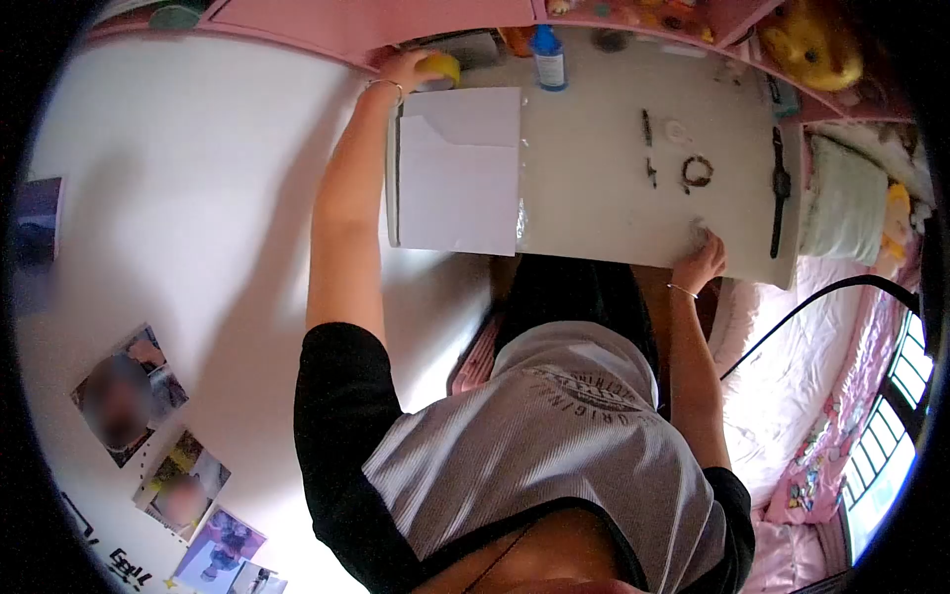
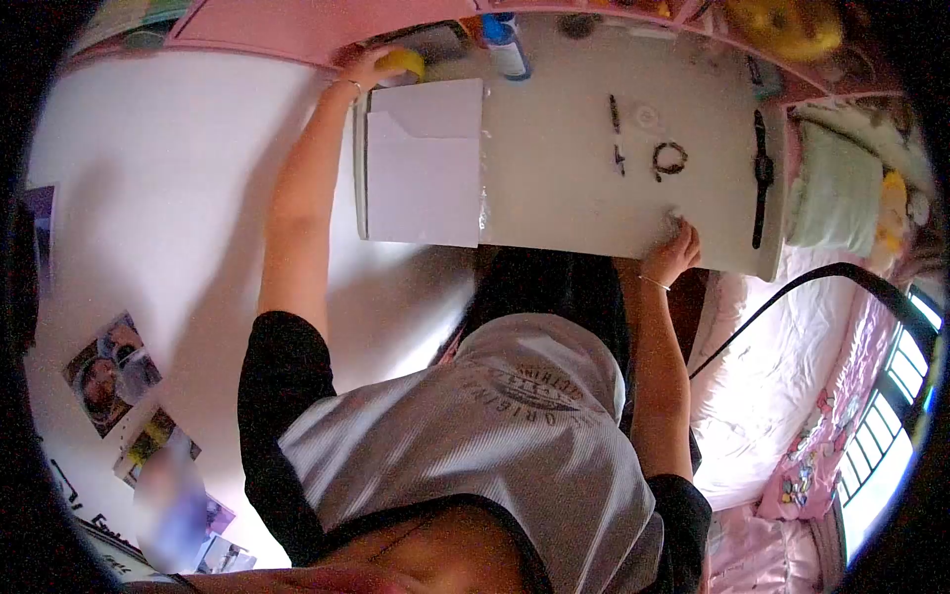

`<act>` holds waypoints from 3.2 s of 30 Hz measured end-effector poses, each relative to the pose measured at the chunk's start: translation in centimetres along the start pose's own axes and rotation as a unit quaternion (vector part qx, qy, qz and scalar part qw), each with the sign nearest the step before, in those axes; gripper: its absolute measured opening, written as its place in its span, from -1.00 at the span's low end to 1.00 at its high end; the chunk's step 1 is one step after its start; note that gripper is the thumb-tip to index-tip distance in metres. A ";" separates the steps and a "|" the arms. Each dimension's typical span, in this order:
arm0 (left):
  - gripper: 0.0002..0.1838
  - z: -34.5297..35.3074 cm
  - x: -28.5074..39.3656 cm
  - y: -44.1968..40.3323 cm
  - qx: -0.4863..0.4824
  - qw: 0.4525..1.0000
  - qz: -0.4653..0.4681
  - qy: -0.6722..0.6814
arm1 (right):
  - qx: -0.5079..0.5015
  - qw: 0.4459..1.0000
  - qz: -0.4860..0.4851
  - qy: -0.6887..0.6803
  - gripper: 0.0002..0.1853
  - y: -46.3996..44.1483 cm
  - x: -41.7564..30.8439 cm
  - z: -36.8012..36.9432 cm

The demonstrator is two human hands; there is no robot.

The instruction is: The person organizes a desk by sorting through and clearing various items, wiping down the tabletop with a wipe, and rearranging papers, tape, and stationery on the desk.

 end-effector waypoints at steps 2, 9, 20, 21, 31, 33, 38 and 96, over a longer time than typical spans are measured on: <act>-0.44 0.9 -1.2 -0.8 0.058 0.998 0.021 0.003 | 0.006 1.000 -0.003 -0.004 -0.49 -0.1 -0.2 -0.1; -0.55 1.3 -0.4 0.6 0.238 0.965 0.090 -0.059 | 0.008 1.000 0.015 -0.011 -0.52 -0.1 -0.6 -0.4; -0.55 17.0 17.4 13.4 0.225 0.971 0.069 -0.045 | 0.006 0.998 0.057 0.009 -0.53 0.1 -1.1 -0.4; -0.51 18.0 17.7 13.6 0.202 0.976 0.064 -0.056 | 0.000 0.999 0.047 0.007 -0.52 -0.1 -1.3 -0.6; -0.50 18.6 16.4 11.7 0.182 0.970 -0.079 -0.143 | -0.006 0.999 0.053 -0.005 -0.60 -0.4 -1.4 -1.0; -0.51 17.5 17.4 11.9 0.168 0.975 -0.090 -0.112 | 0.008 0.999 0.034 -0.028 -0.58 -0.2 -0.7 -0.3; -0.66 16.6 23.4 10.6 0.246 0.964 0.083 0.057 | -0.004 0.997 0.062 -0.039 -0.50 0.2 -0.4 -0.1; -0.54 19.6 30.4 4.0 0.194 0.957 0.097 0.191 | -0.045 0.980 -0.029 -0.192 -0.77 -6.6 6.4 0.1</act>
Point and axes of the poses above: each hand's wrist, its own y-axis away from the middle knuckle, its own z-axis out of the palm, x = y × z, the point moved 2 cm from there along -y, towards the middle knuckle
